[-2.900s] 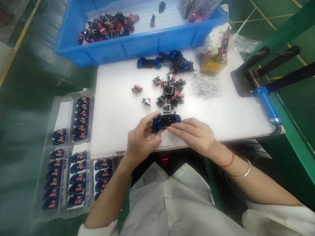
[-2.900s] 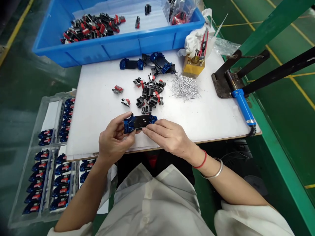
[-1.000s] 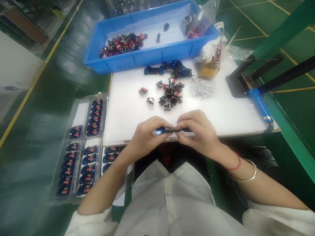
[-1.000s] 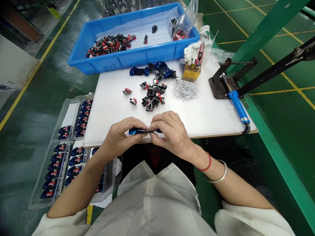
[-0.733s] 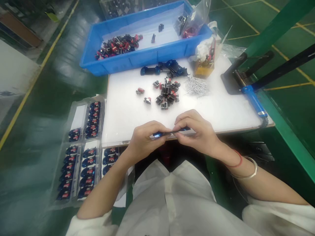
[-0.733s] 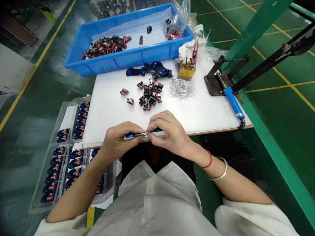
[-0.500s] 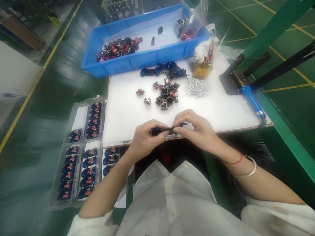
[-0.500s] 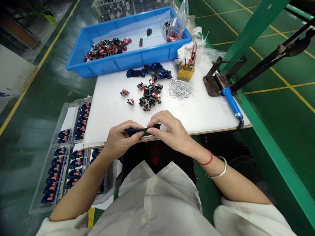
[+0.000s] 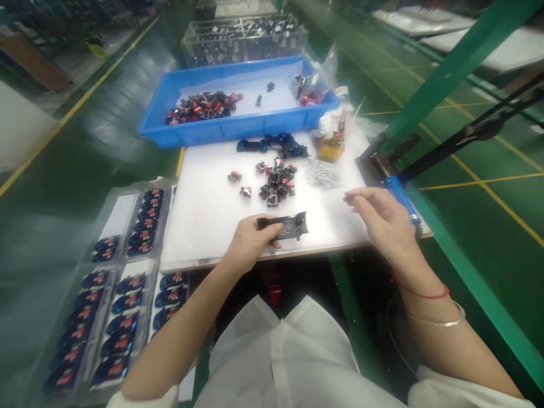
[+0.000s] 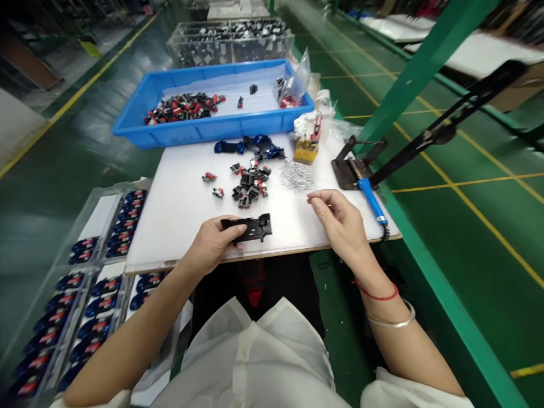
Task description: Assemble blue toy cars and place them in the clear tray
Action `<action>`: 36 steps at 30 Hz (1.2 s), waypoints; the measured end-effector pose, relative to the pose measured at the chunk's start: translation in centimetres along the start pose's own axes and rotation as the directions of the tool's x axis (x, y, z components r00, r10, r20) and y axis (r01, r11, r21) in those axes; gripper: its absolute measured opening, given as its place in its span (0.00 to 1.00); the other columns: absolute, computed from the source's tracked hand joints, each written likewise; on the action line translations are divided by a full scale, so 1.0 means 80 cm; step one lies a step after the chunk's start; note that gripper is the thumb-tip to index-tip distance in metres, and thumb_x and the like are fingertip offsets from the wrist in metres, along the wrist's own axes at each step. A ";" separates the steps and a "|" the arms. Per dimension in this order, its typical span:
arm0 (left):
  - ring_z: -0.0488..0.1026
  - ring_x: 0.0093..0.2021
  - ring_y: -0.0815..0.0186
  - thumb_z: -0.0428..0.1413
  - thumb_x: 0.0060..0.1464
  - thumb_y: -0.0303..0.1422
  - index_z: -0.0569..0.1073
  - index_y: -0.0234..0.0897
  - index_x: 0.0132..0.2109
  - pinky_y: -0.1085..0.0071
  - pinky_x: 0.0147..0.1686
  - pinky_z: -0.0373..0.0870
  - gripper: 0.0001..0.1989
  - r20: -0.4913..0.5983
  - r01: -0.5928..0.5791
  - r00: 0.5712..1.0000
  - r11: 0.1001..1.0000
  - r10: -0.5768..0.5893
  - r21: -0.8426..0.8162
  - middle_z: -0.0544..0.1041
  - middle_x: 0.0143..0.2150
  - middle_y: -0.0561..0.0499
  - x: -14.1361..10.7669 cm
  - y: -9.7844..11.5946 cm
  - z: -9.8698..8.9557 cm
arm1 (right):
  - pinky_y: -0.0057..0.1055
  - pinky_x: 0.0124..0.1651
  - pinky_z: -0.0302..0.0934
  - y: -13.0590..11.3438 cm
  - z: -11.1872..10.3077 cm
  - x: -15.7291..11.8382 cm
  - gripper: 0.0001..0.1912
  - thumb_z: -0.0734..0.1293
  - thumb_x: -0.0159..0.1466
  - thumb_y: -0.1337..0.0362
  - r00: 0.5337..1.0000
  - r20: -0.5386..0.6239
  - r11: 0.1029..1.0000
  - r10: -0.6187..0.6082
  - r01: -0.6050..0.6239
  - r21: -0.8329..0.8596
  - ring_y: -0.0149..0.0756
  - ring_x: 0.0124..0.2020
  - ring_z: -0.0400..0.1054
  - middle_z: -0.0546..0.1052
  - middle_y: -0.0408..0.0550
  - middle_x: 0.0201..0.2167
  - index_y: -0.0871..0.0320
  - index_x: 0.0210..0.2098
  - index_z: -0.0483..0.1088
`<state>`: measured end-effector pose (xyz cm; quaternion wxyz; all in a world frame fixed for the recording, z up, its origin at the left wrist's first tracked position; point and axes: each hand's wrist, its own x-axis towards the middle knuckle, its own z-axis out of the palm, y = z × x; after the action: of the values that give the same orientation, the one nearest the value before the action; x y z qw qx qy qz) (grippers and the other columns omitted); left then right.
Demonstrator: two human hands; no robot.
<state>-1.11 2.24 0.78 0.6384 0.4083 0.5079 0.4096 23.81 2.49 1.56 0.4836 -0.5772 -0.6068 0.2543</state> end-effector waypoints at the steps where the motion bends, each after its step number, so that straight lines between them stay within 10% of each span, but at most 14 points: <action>1: 0.70 0.20 0.75 0.65 0.46 0.34 0.79 0.31 0.33 0.77 0.23 0.68 0.09 -0.016 -0.007 1.000 1.000 0.007 0.001 0.76 0.27 0.55 0.003 0.002 0.000 | 0.37 0.42 0.67 0.009 -0.017 0.005 0.12 0.66 0.64 0.52 0.997 -0.072 0.996 0.010 -0.016 -0.086 0.43 0.39 0.72 0.79 0.48 0.36 0.54 0.38 0.74; 8: 0.71 0.24 0.74 0.66 0.45 0.35 0.80 0.31 0.35 0.77 0.26 0.67 0.12 -0.057 -0.027 0.998 1.000 0.028 0.003 0.77 0.29 0.53 0.029 0.003 0.003 | 0.42 0.44 0.64 0.064 -0.098 0.018 0.12 0.61 0.64 0.58 0.975 -0.223 0.728 0.023 -0.169 -0.664 0.50 0.41 0.71 0.78 0.57 0.38 0.58 0.37 0.73; 20: 0.71 0.22 0.73 0.62 0.48 0.33 0.78 0.32 0.33 0.74 0.25 0.68 0.07 -0.031 -0.019 0.999 1.000 0.019 0.017 0.78 0.30 0.52 0.036 -0.006 0.014 | 0.42 0.37 0.63 0.058 -0.095 0.023 0.23 0.55 0.70 0.57 0.955 -0.128 0.410 0.269 -0.234 -0.882 0.59 0.47 0.70 0.75 0.67 0.46 0.66 0.50 0.72; 24: 0.72 0.22 0.74 0.62 0.50 0.34 0.79 0.32 0.36 0.75 0.26 0.68 0.08 -0.019 -0.024 1.000 0.999 0.025 0.041 0.79 0.32 0.51 0.037 -0.012 0.013 | 0.44 0.29 0.61 0.044 -0.120 -0.026 0.22 0.54 0.68 0.50 0.986 -0.106 0.504 0.129 -0.158 -0.849 0.60 0.37 0.72 0.77 0.64 0.36 0.56 0.40 0.73; 29: 0.72 0.21 0.75 0.62 0.51 0.32 0.79 0.32 0.36 0.75 0.26 0.69 0.07 -0.021 -0.030 0.999 0.999 0.031 0.021 0.80 0.33 0.51 0.036 -0.013 0.016 | 0.38 0.20 0.59 0.000 -0.113 -0.074 0.12 0.65 0.61 0.45 0.971 -0.102 0.857 0.217 -0.239 -0.455 0.45 0.19 0.69 0.75 0.49 0.21 0.45 0.33 0.68; 36: 0.71 0.20 0.75 0.61 0.51 0.29 0.78 0.31 0.35 0.76 0.24 0.70 0.05 -0.039 -0.015 0.999 1.000 0.015 -0.007 0.80 0.32 0.51 0.034 -0.010 0.020 | 0.35 0.18 0.62 -0.021 -0.062 -0.092 0.23 0.65 0.61 0.39 0.992 0.063 0.890 0.110 -0.070 -0.451 0.45 0.20 0.72 0.79 0.46 0.23 0.51 0.35 0.78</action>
<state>1.00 4.39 -0.58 0.6268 0.4020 0.5155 0.4240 26.42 -6.00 2.83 0.2983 -0.6889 -0.6422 0.1549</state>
